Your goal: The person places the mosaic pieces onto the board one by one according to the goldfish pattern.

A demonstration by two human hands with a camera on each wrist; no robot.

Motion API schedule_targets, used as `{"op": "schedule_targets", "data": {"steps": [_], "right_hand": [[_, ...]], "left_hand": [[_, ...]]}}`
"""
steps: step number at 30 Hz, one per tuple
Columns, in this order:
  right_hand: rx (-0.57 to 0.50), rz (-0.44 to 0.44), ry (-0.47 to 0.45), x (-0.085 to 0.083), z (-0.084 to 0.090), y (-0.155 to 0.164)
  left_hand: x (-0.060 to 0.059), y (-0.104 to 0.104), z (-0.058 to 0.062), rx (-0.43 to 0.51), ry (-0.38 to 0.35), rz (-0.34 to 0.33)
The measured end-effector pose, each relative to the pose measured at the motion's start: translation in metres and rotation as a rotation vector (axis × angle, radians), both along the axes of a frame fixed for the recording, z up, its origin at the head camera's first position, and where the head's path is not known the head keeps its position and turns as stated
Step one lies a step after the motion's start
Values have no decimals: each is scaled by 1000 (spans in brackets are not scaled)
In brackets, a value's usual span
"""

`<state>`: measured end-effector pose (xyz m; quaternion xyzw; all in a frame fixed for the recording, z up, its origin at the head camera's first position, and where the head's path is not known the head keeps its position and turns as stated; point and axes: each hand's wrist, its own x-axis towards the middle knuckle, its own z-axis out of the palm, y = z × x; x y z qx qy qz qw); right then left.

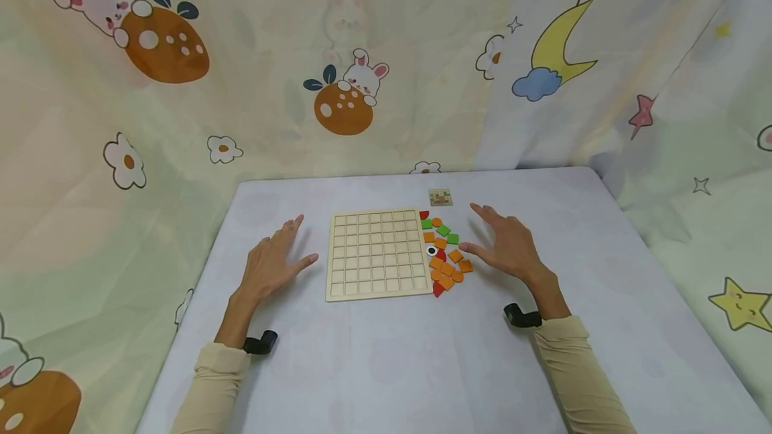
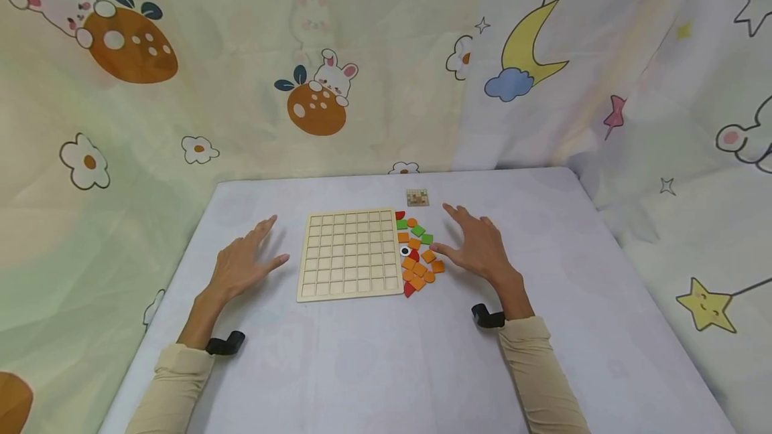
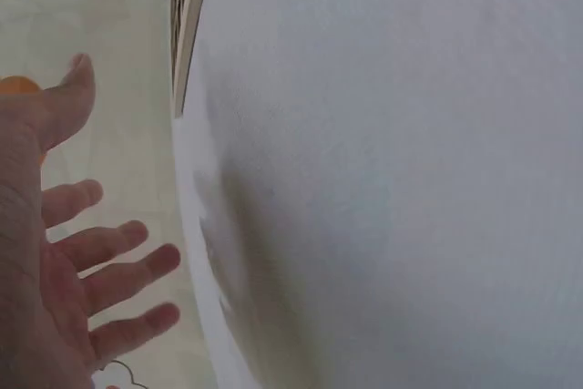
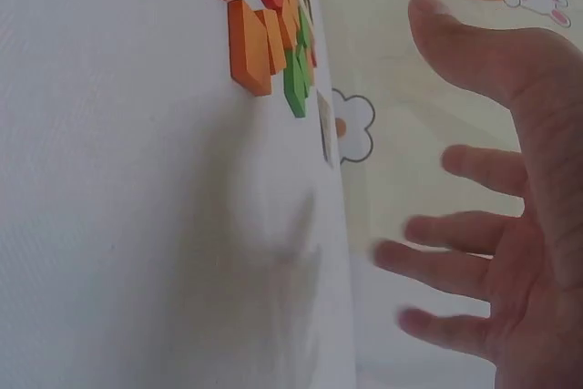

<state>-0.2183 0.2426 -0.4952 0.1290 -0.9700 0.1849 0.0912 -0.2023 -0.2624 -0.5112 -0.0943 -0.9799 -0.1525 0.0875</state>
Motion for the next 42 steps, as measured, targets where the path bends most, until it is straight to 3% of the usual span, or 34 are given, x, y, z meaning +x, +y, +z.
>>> {"op": "schedule_targets", "data": {"steps": [4, 9, 19, 25, 32, 42], "right_hand": [[-61, -12, 21, 2, 1, 0], [-112, -9, 68, 3, -1, -1], [-256, 53, 79, 1, -5, 0], [-281, 44, 59, 2, -7, 1], [-288, 43, 40, 1, -12, 0], [-288, 48, 49, -1, -12, -2]], "left_hand": [[0, 4, 0, 98, 79, 5], [-1, 10, -5, 184, 127, -74], [-12, 19, -13, 236, -58, -249], [-16, 19, -17, 224, -134, -289], [-17, 18, -22, 162, -154, -314], [-19, 17, -25, 167, -168, -344]]}}
